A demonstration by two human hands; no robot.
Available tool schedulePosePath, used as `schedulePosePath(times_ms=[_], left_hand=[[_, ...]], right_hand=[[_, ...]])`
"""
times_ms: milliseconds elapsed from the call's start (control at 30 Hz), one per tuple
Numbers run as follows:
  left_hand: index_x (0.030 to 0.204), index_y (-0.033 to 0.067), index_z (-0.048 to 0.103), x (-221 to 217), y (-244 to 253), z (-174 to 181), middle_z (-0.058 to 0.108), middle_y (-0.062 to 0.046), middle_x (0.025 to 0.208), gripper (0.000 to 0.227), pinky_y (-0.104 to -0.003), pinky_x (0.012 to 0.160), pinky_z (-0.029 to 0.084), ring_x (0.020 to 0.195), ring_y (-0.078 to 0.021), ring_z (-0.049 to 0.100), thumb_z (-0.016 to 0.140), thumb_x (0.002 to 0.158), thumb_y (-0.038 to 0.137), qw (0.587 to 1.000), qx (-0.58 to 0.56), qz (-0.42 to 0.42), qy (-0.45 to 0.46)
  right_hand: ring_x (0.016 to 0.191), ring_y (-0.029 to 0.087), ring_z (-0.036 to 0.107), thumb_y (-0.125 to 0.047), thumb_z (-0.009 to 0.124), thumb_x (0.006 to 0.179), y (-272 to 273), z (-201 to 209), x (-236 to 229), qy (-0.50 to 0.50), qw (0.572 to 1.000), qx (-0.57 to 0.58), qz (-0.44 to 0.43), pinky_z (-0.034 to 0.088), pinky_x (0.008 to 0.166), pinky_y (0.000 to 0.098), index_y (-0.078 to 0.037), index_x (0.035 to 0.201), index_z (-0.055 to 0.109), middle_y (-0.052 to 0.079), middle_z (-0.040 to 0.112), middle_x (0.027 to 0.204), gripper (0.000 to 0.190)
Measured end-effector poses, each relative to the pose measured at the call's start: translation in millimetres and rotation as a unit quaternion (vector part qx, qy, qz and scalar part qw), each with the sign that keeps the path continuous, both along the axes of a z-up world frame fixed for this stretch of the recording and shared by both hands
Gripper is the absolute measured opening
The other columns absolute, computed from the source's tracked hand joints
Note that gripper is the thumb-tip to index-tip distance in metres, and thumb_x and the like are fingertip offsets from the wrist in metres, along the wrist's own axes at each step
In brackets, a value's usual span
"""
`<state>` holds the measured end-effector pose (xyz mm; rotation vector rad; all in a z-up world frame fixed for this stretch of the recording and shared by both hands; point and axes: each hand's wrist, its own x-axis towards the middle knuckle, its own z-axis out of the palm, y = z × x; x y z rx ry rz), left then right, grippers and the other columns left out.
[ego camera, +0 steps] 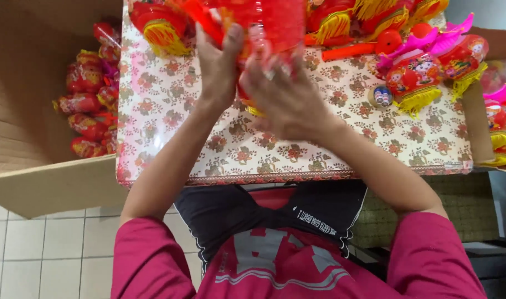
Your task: Assembling decorative red lanterns by attaching plastic handles and components using a glue stick.
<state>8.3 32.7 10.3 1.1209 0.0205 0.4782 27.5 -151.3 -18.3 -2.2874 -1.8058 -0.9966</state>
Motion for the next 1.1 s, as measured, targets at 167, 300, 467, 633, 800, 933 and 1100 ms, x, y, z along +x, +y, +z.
schedulePosePath(times_ms=[167,300,467,633,800,933,1100], left_hand=[[0.109,0.0058,0.045,-3.5,-10.5,-6.7,0.060,-0.006,0.086,0.069,-0.027,0.061,0.061,0.067,-0.0151,0.062,0.077,0.079,0.059,0.986,0.157,-0.040,-0.031],[0.121,-0.0016,0.041,5.1,0.7,-7.0,0.069,-0.020,0.097,0.083,-0.046,0.076,0.073,0.082,-0.0321,0.079,0.085,0.072,0.050,0.998,0.007,-0.058,-0.006],[0.116,0.0059,0.044,7.3,14.2,-8.1,0.068,-0.012,0.098,0.078,-0.042,0.078,0.066,0.086,-0.0285,0.074,0.080,0.078,0.063,0.987,-0.057,-0.120,-0.088],[0.119,0.0047,0.037,13.8,16.1,-22.0,0.064,-0.012,0.095,0.094,-0.042,0.076,0.070,0.081,-0.0261,0.074,0.078,0.071,0.074,0.983,0.030,-0.165,-0.068],[0.149,-0.0173,-0.010,2.8,9.1,-20.2,-0.011,-0.035,0.162,0.126,-0.047,0.131,0.004,0.155,-0.0433,-0.005,0.019,0.084,0.087,0.947,0.302,-0.100,0.045],[0.143,0.0017,0.033,18.7,14.5,-28.2,0.052,-0.008,0.095,0.054,-0.034,0.087,0.059,0.081,-0.0185,0.056,0.028,0.104,0.038,0.951,0.267,-0.114,-0.108],[0.140,0.0044,0.035,10.1,4.1,-15.3,0.065,-0.022,0.122,0.093,-0.052,0.094,0.071,0.105,-0.0381,0.075,0.088,0.078,0.049,0.956,0.107,-0.207,-0.176]], right_hand=[[0.169,0.033,0.019,-0.035,0.032,0.121,2.8,59.6,20.7,0.329,0.903,0.276,-0.021,0.018,0.148,0.0518,-0.012,0.163,0.008,0.017,0.018,0.174,0.054],[0.176,0.029,0.029,-0.047,0.048,0.122,14.5,28.9,10.6,0.430,0.807,0.391,0.103,0.037,0.154,0.0528,-0.026,0.169,0.009,0.005,0.018,0.180,0.064],[0.155,0.030,0.008,-0.052,0.034,0.115,3.2,1.9,5.1,0.010,0.984,0.136,0.111,-0.006,0.122,0.0730,-0.009,0.155,0.049,0.013,0.031,0.163,0.061],[0.136,0.025,0.013,-0.026,0.044,0.098,9.0,46.7,3.6,0.379,0.859,0.296,0.172,0.019,0.120,0.0416,-0.020,0.154,-0.008,0.004,0.001,0.145,0.077],[0.176,0.025,0.017,-0.035,0.040,0.122,-7.8,31.1,28.3,0.413,0.808,0.417,0.048,0.014,0.155,0.0442,-0.018,0.169,0.014,0.006,0.018,0.180,0.056],[0.166,0.028,0.032,-0.042,0.042,0.116,-7.2,29.4,34.4,0.330,0.848,0.412,0.046,0.029,0.146,0.0520,-0.025,0.165,0.018,0.005,0.026,0.172,0.057],[0.177,0.024,0.019,-0.046,0.045,0.116,-1.9,17.1,15.5,0.339,0.857,0.388,0.013,0.023,0.157,0.0489,-0.028,0.169,0.005,-0.001,0.008,0.181,0.069]])
